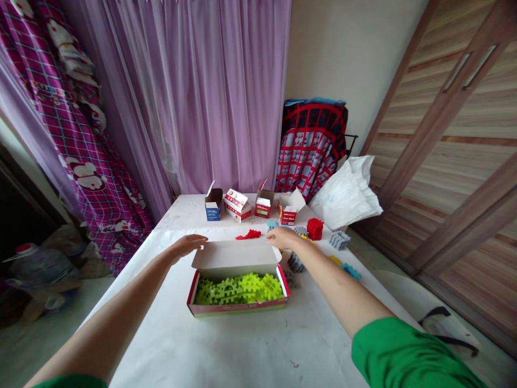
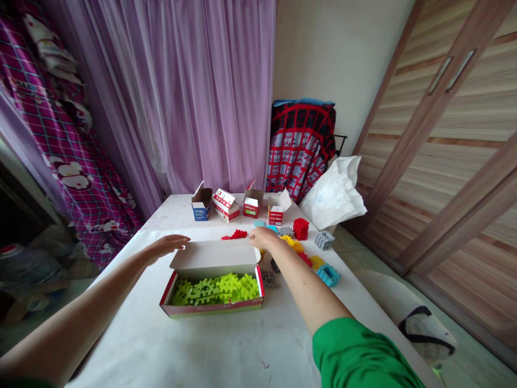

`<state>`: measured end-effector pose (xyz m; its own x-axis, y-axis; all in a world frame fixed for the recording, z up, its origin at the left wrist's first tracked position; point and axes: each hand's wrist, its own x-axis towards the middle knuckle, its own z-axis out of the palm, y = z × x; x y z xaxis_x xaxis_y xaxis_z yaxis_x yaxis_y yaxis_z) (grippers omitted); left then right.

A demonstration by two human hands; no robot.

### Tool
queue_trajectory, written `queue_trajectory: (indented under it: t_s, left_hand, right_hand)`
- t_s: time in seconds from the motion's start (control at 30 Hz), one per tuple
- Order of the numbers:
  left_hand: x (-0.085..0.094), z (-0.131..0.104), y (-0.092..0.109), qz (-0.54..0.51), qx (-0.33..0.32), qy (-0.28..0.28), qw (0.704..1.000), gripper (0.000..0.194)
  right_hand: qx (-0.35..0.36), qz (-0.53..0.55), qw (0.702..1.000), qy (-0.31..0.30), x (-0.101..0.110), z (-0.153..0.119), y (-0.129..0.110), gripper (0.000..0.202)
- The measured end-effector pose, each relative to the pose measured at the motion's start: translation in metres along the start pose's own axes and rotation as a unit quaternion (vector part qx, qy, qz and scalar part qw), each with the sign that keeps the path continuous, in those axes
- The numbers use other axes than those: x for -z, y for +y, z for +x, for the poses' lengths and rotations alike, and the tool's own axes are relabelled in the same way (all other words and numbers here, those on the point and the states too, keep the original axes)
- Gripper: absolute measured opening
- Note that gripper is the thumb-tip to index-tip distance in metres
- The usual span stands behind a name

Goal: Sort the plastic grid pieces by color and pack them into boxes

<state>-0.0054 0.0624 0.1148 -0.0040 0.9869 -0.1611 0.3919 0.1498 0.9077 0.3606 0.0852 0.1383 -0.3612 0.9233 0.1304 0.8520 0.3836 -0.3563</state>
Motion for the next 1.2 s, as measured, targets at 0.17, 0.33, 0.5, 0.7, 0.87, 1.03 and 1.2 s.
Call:
queue_trajectory:
  t_s: [0.17, 0.33, 0.5, 0.7, 0.87, 1.03, 1.2]
  left_hand:
    - [-0.005, 0.012, 0.017, 0.064, -0.029, -0.035, 0.997, 0.035]
    - [0.012, 0.002, 0.041, 0.108, -0.061, -0.057, 0.991, 0.028]
    - [0.020, -0.025, 0.057, 0.121, -0.096, -0.090, 0.984, 0.028]
    - [0.013, -0.071, 0.055, 0.121, -0.125, -0.117, 0.978, 0.041]
    - [0.005, -0.112, 0.044, 0.153, -0.136, -0.065, 0.977, 0.041]
    - [-0.005, -0.138, 0.031, 0.174, -0.116, 0.015, 0.978, 0.045]
    - [-0.005, -0.142, 0.038, 0.146, -0.072, 0.017, 0.986, 0.046]
  right_hand:
    - [-0.068, -0.091, 0.993, -0.041, 0.018, 0.004, -0.022, 0.022]
    - [-0.046, -0.119, 0.991, -0.036, 0.048, -0.005, -0.036, 0.024]
    - [0.022, -0.119, 0.993, -0.010, 0.064, -0.033, -0.045, 0.023]
    - [0.063, -0.045, 0.997, 0.010, 0.056, -0.084, -0.046, 0.021]
    - [0.054, 0.001, 0.999, 0.002, 0.051, -0.118, -0.049, 0.021]
    - [0.038, -0.022, 0.999, -0.005, 0.049, -0.133, -0.062, 0.022]
    - [-0.022, 0.011, 1.000, -0.014, 0.047, -0.133, -0.068, 0.026]
